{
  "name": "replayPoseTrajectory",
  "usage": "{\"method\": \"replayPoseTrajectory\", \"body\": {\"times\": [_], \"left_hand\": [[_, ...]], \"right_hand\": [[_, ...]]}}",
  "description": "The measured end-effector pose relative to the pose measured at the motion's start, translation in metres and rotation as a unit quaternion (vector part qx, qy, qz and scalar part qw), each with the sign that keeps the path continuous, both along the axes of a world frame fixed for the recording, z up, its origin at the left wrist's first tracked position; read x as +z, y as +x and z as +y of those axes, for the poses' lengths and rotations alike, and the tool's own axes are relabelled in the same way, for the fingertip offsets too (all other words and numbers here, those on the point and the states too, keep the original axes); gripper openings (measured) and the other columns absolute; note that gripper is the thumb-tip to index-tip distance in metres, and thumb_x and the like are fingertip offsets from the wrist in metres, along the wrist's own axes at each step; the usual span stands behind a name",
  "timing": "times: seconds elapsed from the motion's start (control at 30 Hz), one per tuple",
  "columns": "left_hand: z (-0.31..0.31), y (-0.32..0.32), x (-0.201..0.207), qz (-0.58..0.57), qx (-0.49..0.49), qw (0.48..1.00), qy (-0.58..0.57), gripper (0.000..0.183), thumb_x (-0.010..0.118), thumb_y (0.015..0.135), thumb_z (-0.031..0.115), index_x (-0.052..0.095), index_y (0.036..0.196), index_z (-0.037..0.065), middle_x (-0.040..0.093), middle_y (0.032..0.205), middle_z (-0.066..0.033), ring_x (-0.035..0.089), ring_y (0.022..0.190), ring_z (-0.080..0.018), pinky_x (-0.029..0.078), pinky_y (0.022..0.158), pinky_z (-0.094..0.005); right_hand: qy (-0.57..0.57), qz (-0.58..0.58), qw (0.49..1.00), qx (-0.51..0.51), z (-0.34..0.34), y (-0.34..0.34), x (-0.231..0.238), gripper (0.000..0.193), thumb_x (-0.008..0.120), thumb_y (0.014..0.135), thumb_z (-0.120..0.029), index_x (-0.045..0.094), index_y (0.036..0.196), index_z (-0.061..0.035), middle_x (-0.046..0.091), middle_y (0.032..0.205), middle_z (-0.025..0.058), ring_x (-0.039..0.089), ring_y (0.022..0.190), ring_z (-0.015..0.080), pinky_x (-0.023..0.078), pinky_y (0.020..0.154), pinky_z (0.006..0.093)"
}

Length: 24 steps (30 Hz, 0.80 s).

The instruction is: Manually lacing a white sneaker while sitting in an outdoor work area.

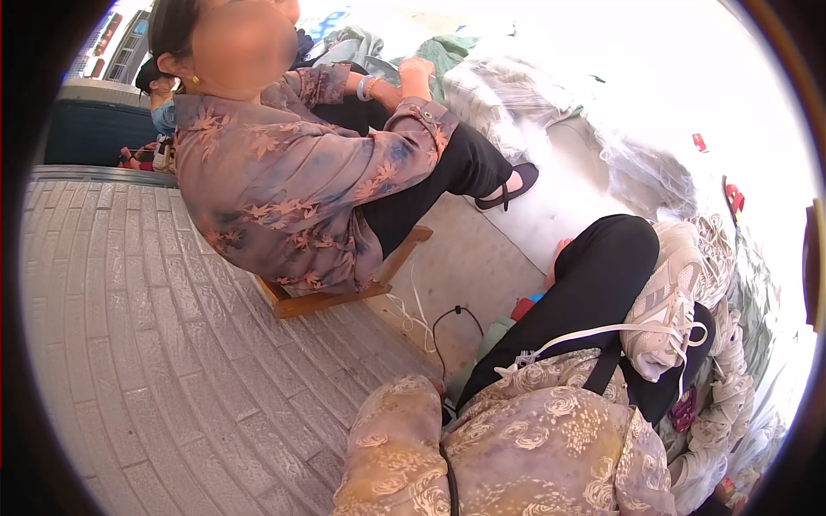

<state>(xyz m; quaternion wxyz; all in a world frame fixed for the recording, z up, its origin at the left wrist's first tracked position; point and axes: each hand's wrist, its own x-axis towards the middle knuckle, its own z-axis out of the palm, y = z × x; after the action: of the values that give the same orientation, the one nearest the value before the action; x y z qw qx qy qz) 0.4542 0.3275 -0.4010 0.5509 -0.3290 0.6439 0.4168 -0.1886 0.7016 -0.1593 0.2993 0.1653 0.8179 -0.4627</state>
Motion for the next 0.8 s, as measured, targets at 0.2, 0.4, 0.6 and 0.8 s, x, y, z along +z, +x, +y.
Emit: {"method": "replayPoseTrajectory", "body": {"times": [0.2,0.4,0.6,0.8], "left_hand": [[-0.033,-0.026,0.074,-0.015,-0.013,1.000,-0.018,0.037,0.060,0.078,0.028,0.067,0.106,0.005,0.064,0.112,-0.0169,0.060,0.105,-0.0345,0.046,0.087,-0.0432],[-0.157,-0.144,0.177,-0.039,-0.138,0.988,-0.052,0.034,0.051,0.085,0.022,0.065,0.112,0.005,0.060,0.119,-0.0176,0.056,0.112,-0.0343,0.045,0.095,-0.0420],[-0.210,-0.269,0.235,0.294,0.079,0.859,-0.411,0.015,0.049,0.080,0.013,0.062,0.086,0.007,0.064,0.089,-0.0196,0.061,0.084,-0.0414,0.049,0.071,-0.0499],[-0.160,-0.381,0.300,0.749,-0.013,0.617,-0.243,0.021,0.065,0.076,0.025,0.057,0.074,0.007,0.058,0.071,-0.0097,0.059,0.071,-0.0297,0.047,0.065,-0.0402]], "right_hand": [[-0.021,-0.005,0.999,-0.024,0.035,0.031,-0.029,0.018,0.053,0.091,-0.023,0.058,0.102,-0.0101,0.053,0.075,-0.0042,0.047,0.062,0.0038,0.044,0.056,0.0216],[-0.053,0.012,0.996,-0.068,0.040,0.052,-0.054,0.018,0.053,0.091,-0.023,0.058,0.102,-0.0100,0.053,0.075,-0.0041,0.047,0.062,0.0037,0.043,0.056,0.0212],[-0.093,0.013,0.993,-0.075,-0.004,0.063,-0.079,0.018,0.053,0.091,-0.023,0.058,0.102,-0.0099,0.053,0.075,-0.0040,0.047,0.062,0.0036,0.043,0.056,0.0207],[-0.157,0.108,0.982,0.011,-0.120,0.062,-0.009,0.020,0.055,0.092,-0.024,0.058,0.103,-0.0074,0.053,0.074,-0.0036,0.044,0.060,0.0023,0.038,0.057,0.0163]]}}
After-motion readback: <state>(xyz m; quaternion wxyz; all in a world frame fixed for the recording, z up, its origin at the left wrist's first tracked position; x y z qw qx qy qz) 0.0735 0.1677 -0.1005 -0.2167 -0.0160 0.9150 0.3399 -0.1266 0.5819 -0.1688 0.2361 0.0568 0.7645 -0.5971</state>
